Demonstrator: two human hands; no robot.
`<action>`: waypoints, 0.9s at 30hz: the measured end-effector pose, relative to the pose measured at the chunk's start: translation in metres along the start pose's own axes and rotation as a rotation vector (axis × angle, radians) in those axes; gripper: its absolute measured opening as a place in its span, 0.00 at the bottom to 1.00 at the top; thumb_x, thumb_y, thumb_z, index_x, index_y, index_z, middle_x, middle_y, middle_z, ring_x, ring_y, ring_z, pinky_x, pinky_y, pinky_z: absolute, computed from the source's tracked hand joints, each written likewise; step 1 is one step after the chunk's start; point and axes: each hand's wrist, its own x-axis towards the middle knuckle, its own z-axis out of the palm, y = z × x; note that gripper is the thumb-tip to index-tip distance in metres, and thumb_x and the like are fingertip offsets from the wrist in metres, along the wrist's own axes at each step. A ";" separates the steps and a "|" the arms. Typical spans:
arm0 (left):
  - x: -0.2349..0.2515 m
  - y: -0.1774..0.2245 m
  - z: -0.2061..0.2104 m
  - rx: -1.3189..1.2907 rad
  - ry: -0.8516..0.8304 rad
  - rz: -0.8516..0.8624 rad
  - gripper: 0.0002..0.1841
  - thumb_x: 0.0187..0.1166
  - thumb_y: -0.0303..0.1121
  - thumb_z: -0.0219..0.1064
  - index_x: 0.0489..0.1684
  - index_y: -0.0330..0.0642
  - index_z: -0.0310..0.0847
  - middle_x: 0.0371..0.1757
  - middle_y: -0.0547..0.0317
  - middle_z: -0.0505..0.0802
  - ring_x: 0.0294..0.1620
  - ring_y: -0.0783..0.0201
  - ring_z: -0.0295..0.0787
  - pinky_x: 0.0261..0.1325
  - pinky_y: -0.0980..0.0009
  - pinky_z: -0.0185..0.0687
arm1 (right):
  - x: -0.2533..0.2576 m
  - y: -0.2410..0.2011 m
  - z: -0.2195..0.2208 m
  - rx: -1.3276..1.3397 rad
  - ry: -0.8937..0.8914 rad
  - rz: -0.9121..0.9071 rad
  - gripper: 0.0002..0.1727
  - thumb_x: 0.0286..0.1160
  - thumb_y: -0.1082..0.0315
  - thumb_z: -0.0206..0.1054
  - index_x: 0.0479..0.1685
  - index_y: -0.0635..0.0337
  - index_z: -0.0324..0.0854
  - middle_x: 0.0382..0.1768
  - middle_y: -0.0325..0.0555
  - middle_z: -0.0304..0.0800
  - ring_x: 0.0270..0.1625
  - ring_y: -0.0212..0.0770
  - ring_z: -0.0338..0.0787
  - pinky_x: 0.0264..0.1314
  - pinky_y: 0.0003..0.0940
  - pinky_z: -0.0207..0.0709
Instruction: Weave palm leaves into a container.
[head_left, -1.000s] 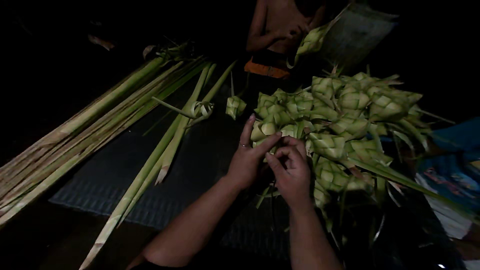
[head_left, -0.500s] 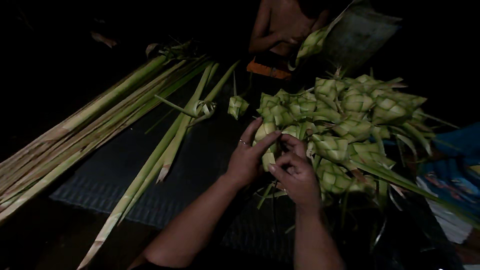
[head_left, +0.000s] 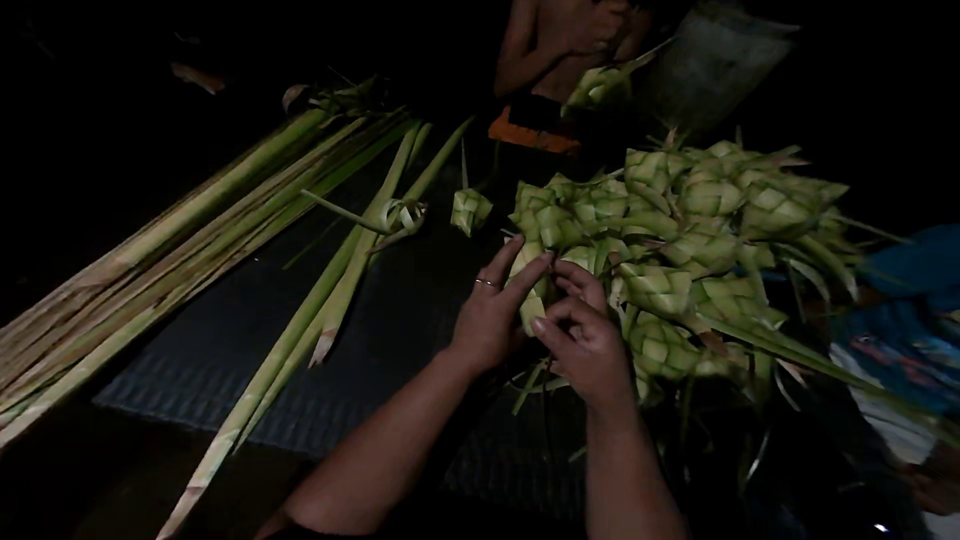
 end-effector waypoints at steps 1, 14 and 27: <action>0.001 0.000 -0.003 -0.079 -0.012 -0.053 0.44 0.54 0.21 0.81 0.82 0.45 0.72 0.89 0.36 0.62 0.82 0.41 0.71 0.70 0.46 0.82 | 0.000 -0.001 0.001 0.035 0.016 0.006 0.11 0.73 0.57 0.72 0.36 0.55 0.86 0.78 0.48 0.71 0.77 0.36 0.75 0.68 0.27 0.80; 0.011 -0.003 -0.027 -0.415 -0.233 -0.344 0.52 0.60 0.28 0.82 0.92 0.58 0.56 0.89 0.54 0.61 0.82 0.62 0.68 0.74 0.58 0.78 | 0.000 -0.004 0.000 -0.205 0.077 0.060 0.11 0.76 0.63 0.72 0.48 0.60 0.89 0.64 0.51 0.78 0.57 0.33 0.88 0.51 0.26 0.89; -0.008 0.018 0.017 0.041 0.014 -0.072 0.32 0.75 0.22 0.69 0.80 0.61 0.76 0.94 0.41 0.51 0.88 0.44 0.61 0.75 0.48 0.77 | 0.004 -0.013 0.010 -0.314 0.249 0.251 0.05 0.76 0.71 0.70 0.37 0.63 0.82 0.68 0.53 0.73 0.62 0.41 0.83 0.56 0.35 0.85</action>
